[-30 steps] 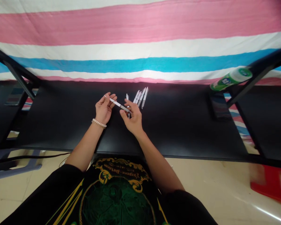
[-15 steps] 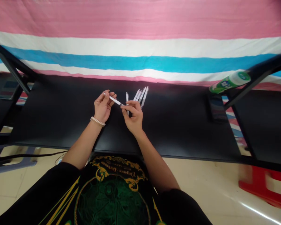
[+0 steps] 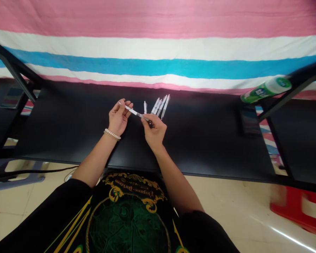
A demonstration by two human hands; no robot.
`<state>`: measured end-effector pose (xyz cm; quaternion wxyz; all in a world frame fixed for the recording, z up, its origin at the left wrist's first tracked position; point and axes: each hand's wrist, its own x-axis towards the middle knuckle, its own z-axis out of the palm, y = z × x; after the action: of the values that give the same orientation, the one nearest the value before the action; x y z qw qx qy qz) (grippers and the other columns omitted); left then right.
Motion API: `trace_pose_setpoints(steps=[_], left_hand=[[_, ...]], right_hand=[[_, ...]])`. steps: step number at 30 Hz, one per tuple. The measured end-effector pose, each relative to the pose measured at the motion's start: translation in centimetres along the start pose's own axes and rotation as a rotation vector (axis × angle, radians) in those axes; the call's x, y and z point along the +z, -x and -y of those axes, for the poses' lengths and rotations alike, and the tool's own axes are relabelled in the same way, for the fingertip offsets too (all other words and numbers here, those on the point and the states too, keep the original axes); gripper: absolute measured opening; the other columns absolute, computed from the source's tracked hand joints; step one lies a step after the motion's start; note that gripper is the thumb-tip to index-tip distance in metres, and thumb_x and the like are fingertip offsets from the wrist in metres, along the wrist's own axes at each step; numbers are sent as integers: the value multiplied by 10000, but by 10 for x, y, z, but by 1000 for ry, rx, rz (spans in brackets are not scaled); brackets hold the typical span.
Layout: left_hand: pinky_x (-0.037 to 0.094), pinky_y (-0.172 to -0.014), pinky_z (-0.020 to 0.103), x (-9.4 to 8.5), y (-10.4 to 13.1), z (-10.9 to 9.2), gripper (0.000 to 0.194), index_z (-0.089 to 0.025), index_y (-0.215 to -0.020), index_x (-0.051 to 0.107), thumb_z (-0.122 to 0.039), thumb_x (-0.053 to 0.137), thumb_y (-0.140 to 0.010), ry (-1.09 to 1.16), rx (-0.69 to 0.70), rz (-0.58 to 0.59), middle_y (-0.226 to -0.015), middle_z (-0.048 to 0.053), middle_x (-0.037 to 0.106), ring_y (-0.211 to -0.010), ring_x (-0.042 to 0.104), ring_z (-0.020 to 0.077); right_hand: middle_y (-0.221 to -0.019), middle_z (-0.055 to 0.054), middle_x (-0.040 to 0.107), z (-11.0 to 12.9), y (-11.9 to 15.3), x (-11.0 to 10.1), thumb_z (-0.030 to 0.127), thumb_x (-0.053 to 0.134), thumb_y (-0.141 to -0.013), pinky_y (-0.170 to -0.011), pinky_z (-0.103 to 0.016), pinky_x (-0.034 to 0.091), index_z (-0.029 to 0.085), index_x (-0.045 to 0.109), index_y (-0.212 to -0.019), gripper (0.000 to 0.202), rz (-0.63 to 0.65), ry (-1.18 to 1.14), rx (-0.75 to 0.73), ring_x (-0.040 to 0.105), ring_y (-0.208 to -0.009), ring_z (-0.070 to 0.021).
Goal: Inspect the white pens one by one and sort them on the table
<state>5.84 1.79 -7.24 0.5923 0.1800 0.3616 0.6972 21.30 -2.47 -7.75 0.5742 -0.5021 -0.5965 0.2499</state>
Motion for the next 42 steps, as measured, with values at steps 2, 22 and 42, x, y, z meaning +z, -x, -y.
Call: trace_pose_setpoints(steps=[2,22,42], left_hand=[[576,-950,301,2,3,3,96,-204,-986,731,-257,726,-906,8,-19,32,-974,37,782,-952,754,164],[578,-943,289,0,1,0,98,-200,-980,728,-270,721,-910,-30,-10,37,-986,43,780,-973,750,162],[579,-939,292,-2,-1,-2,158,-217,-990,725,-319,761,-875,-46,16,30,-988,40,775,-973,749,169]], right_hand=[[-975,-42,774,3,0,0,307,676,-914,-858,-361,614,250,776,-953,121,-26,23,-44,738,-918,-195],[-1027,-41,788,9,5,1,222,643,-950,-894,-337,634,255,790,-975,153,-74,62,-243,757,-930,-173],[-755,-3,720,4,7,1,452,540,-990,-615,-216,569,206,685,-1023,288,199,-2,89,680,-590,-103]])
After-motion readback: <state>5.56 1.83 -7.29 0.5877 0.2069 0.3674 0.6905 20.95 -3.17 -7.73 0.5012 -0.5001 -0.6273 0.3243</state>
